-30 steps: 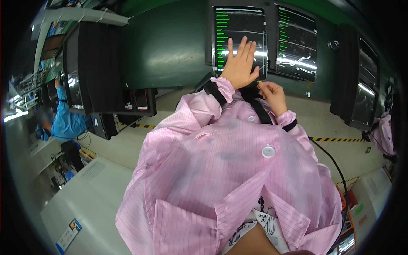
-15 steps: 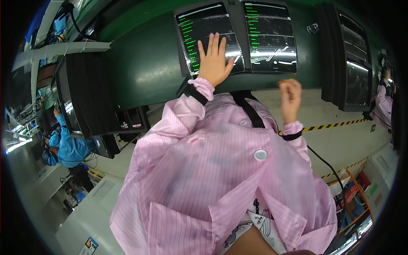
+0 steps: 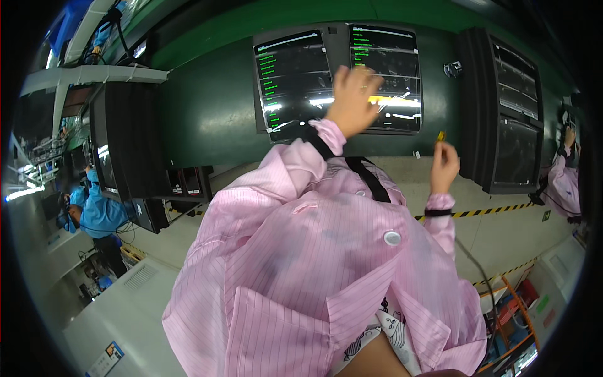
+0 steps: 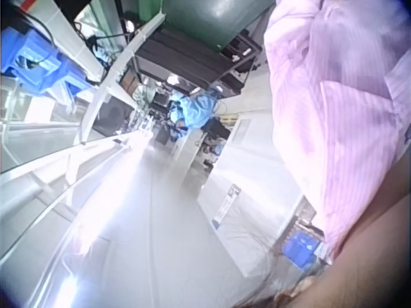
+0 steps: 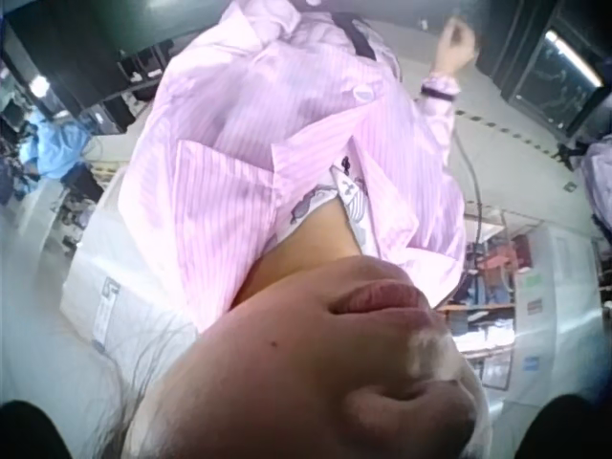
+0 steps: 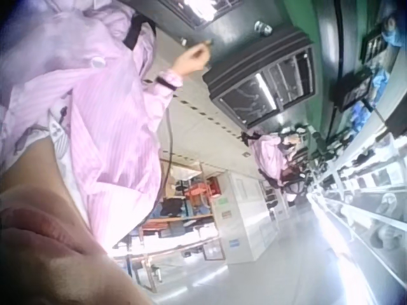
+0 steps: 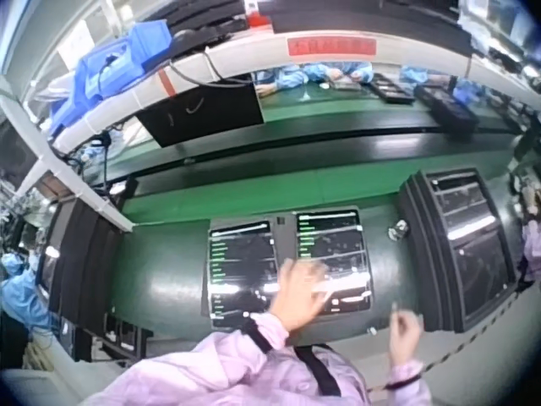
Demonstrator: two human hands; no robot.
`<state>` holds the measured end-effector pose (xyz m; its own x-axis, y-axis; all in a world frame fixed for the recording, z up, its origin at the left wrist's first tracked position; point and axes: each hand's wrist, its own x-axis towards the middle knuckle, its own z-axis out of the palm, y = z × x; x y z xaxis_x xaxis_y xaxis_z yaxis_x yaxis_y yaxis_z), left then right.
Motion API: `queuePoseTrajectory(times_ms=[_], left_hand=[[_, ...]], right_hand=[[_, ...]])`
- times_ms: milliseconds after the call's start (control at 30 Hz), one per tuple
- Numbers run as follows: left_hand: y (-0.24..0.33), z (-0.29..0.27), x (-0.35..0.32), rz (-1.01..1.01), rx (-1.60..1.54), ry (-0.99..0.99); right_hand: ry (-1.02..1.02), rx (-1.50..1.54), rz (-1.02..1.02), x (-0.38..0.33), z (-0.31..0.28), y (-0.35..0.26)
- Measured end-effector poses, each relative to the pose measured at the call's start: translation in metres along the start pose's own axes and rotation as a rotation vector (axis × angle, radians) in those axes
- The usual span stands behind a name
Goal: Testing and inspecting electronic tablets on a production line, including screen checks and applying protective films/labels.
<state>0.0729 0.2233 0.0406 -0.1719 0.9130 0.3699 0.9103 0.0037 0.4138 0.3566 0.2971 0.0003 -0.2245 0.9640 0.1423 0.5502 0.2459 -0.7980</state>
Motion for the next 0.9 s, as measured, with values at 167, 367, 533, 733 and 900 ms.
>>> queuePoseTrajectory(times_ms=[167, 367, 533, 733, 900], left_hand=[[-0.106, -0.028, 0.018, -0.294, 0.39, 0.271], [-0.075, -0.06, -0.019, -0.228, 0.191, 0.102], [-0.075, -0.071, -0.027, -0.296, 0.169, 0.181], [-0.123, -0.067, -0.003, -0.281, 0.271, 0.238], [-0.137, -0.046, 0.012, -0.337, 0.233, 0.111]], right_hand=[[-0.152, -0.858, -0.47, 0.103, 0.013, 0.012], [-0.201, -0.568, -0.495, 0.164, 0.058, -0.05], [-0.285, -0.335, -0.653, 0.18, 0.128, -0.119], [-0.088, -0.204, -0.62, 0.196, 0.132, -0.105], [-0.3, -0.234, -0.648, 0.201, 0.115, -0.074]])
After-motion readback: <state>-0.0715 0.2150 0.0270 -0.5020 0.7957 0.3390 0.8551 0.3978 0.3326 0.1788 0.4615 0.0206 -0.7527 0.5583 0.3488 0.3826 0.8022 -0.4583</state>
